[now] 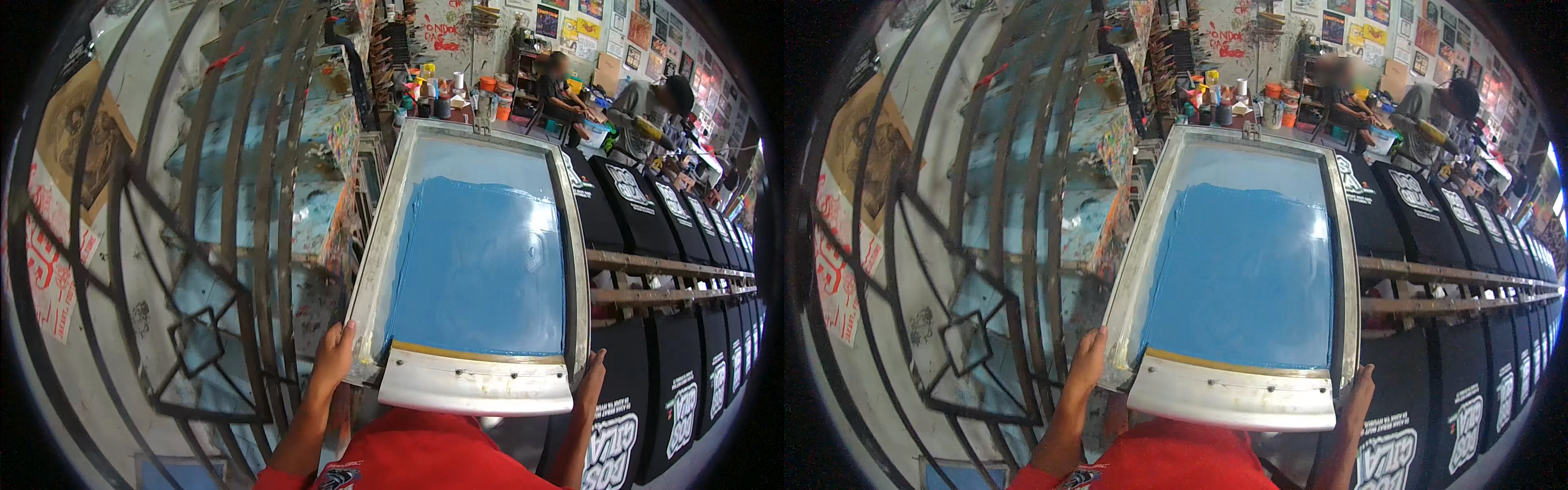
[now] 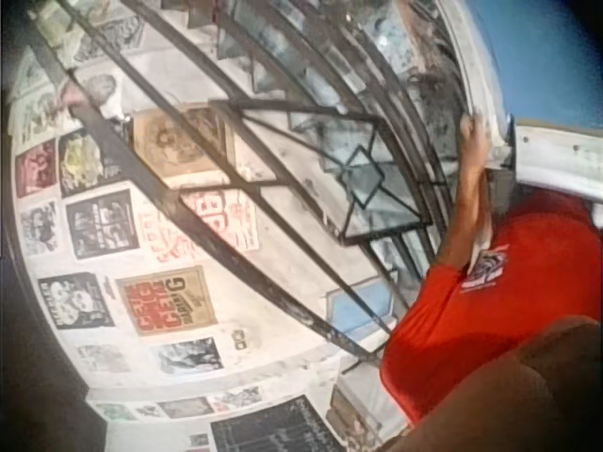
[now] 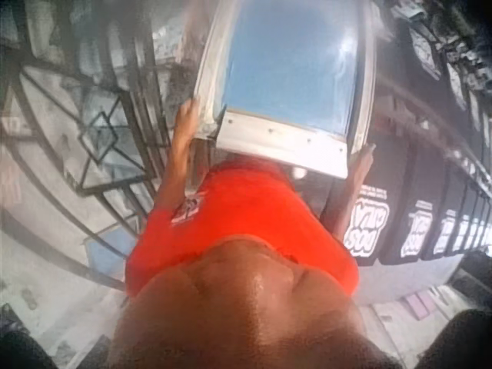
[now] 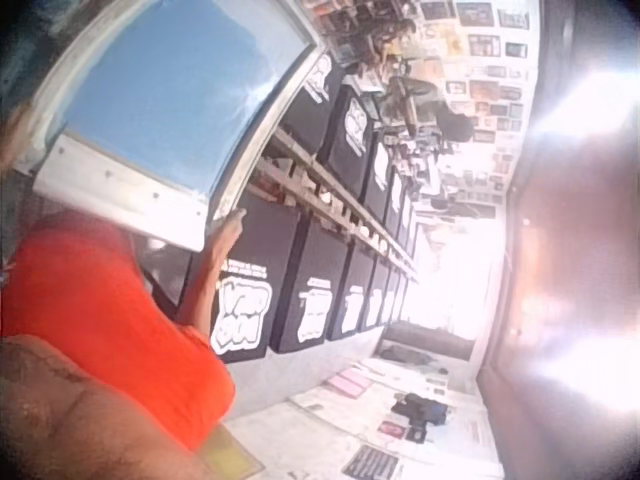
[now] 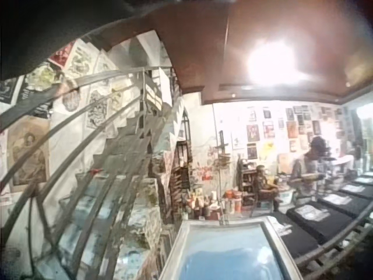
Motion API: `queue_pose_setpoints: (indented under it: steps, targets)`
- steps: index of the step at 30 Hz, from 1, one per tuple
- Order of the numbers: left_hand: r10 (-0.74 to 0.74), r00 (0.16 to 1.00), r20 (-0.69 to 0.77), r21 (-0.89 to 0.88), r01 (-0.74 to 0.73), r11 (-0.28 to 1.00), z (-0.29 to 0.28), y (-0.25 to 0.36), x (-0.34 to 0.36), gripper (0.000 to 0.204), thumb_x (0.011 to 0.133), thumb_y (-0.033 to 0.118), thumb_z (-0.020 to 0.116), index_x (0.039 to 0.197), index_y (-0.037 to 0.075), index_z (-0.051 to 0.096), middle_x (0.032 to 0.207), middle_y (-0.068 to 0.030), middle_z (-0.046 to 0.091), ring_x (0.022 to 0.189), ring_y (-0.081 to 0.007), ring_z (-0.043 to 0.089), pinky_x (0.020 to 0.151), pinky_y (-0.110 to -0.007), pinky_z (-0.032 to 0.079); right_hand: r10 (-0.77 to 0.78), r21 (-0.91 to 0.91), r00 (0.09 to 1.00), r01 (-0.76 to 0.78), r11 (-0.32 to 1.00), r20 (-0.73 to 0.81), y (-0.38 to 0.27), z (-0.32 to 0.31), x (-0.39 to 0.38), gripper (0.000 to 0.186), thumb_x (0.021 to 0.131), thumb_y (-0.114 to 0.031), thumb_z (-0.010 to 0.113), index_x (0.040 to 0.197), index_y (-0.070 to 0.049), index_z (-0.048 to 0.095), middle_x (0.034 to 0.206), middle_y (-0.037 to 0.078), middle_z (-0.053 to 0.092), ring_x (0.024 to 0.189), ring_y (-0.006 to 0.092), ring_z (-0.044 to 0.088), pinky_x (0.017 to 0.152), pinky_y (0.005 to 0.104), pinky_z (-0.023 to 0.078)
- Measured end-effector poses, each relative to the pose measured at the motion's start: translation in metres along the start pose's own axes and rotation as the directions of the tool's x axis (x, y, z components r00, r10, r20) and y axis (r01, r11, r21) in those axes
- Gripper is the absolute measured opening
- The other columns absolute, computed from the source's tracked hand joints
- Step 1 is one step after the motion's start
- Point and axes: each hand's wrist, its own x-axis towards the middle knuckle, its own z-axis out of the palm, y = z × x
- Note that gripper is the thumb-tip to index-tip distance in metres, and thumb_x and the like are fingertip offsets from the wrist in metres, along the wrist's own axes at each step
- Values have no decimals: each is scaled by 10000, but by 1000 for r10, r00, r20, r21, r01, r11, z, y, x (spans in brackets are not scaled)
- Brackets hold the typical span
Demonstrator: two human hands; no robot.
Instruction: The person performs screen printing on black shirts, using a squeegee to spread blue ink across the mesh screen on several shirts in a row. They move down the printing line, align the frame, and pull the squeegee across the design area multiple times.
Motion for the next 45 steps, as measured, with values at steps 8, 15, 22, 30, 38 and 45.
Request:
queue_pose_setpoints:
  steps: [8,15,22,30,38,45]
  targets:
    - [-28,993,111,-194,49,980,65,52,141,448,970,405,484,749,15,494,622,-13,401,608,-109,371,549,-313,316,-117,-44,984,112,993,-136,-37,34,134,732,1001,-564,267,1057,71,627,944,110,651,848,187,589,794,324,443]
    - [120,972,201,-205,-78,976,107,86,274,447,963,415,495,798,2,545,633,-21,436,625,-114,406,566,-318,348,-40,52,971,54,997,-234,-53,71,216,778,985,-595,278,1199,96,567,1085,169,642,992,237,607,906,324,437]
    - [155,936,316,-122,-122,985,143,99,410,479,956,442,489,850,-18,573,668,-127,528,646,-228,514,633,-376,411,24,13,950,-21,1000,-311,-49,105,284,840,954,-643,305,1302,98,497,1282,203,547,1174,266,528,1023,325,362]
    - [111,928,356,-70,-91,993,208,105,531,536,947,486,475,934,-33,606,775,-193,615,732,-327,604,703,-412,450,36,56,928,-16,998,-372,-76,164,386,774,987,-578,310,1213,127,533,1155,183,612,1054,251,583,952,342,413]
    - [90,926,366,15,-103,995,301,130,701,519,949,461,486,868,-34,619,732,-211,613,735,-347,614,664,-416,440,50,136,957,-11,991,-285,-79,228,555,756,998,-564,273,1179,106,572,1077,164,651,968,232,626,887,312,459]
    - [104,912,398,-16,-106,994,389,155,814,507,947,447,490,845,-36,606,736,-225,606,734,-360,608,658,-420,434,98,52,869,-83,995,-485,-84,248,679,770,996,-562,287,1210,133,539,1103,180,639,997,236,618,916,314,449]
